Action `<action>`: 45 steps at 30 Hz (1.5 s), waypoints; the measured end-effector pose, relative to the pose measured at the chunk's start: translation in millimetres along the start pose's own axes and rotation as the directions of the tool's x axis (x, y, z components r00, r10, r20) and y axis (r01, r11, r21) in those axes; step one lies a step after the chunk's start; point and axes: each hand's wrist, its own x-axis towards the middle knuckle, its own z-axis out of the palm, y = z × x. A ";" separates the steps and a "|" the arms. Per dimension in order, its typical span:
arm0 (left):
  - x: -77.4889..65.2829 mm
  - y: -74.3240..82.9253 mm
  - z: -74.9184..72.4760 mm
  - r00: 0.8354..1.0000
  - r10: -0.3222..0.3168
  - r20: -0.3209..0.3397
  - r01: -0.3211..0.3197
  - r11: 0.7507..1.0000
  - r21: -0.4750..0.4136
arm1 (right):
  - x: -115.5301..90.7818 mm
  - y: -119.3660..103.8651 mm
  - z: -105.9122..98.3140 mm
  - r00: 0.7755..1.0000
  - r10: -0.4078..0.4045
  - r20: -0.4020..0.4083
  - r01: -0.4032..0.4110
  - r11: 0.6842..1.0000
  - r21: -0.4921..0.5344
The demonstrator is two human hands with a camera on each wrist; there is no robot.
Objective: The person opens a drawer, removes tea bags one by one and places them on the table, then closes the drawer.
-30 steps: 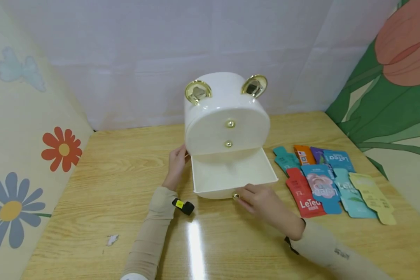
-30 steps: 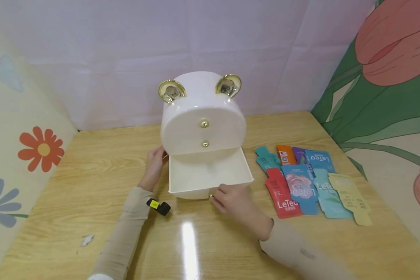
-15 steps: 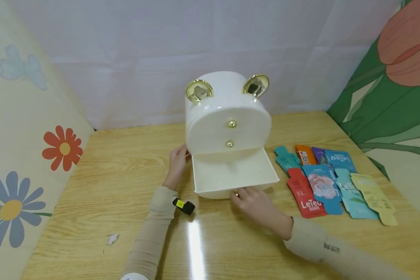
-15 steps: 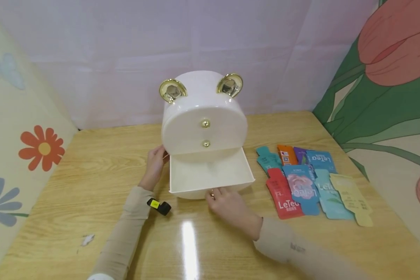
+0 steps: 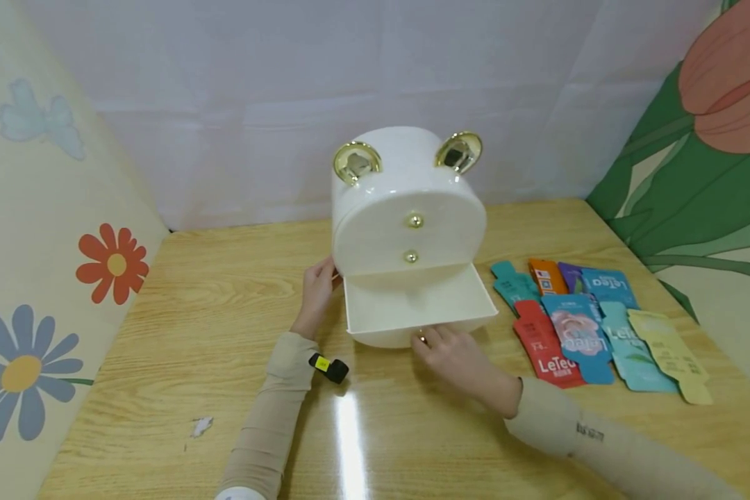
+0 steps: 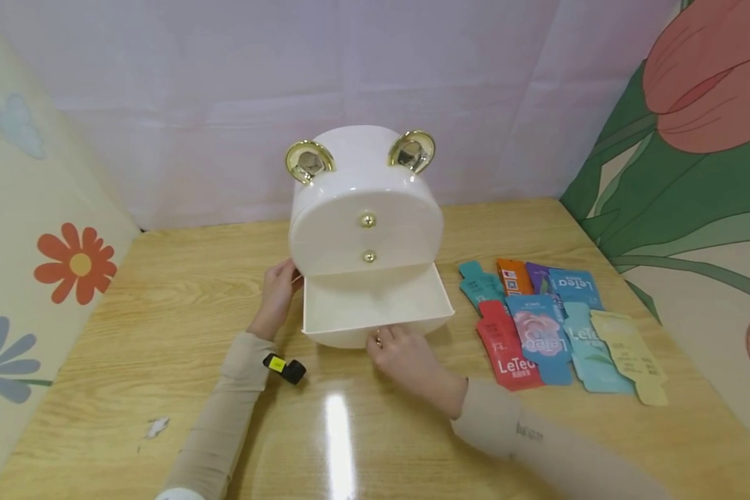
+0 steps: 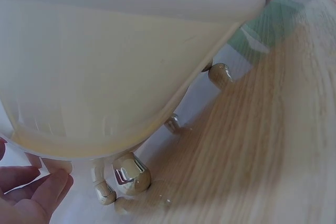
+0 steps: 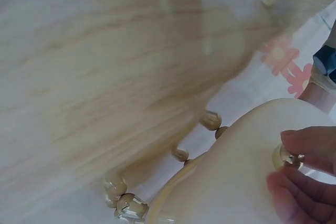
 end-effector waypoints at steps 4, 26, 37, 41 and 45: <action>0.0 0.3 0.0 1.000 -0.005 0.000 0.005 1.000 0.004 | 0.7 3.0 1.6 1.000 0.011 0.008 -0.011 1.000 0.006; 0.9 0.4 -0.2 1.000 -0.027 -0.001 0.027 0.999 0.019 | 13.3 14.1 5.6 0.962 0.068 0.265 -0.093 0.992 0.083; 0.8 0.8 -0.6 0.999 -0.032 -0.013 0.032 0.999 0.024 | 22.6 24.1 23.6 0.962 0.095 0.258 -0.104 0.994 0.022; 1.5 0.0 -0.9 0.999 -0.034 -0.015 0.034 0.999 0.014 | 26.8 28.5 29.9 0.963 0.101 0.250 -0.110 0.994 0.021; 1.7 -1.0 -1.2 0.999 -0.031 -0.011 0.031 0.999 0.014 | 30.1 31.6 34.1 0.959 0.107 0.263 -0.115 0.993 0.016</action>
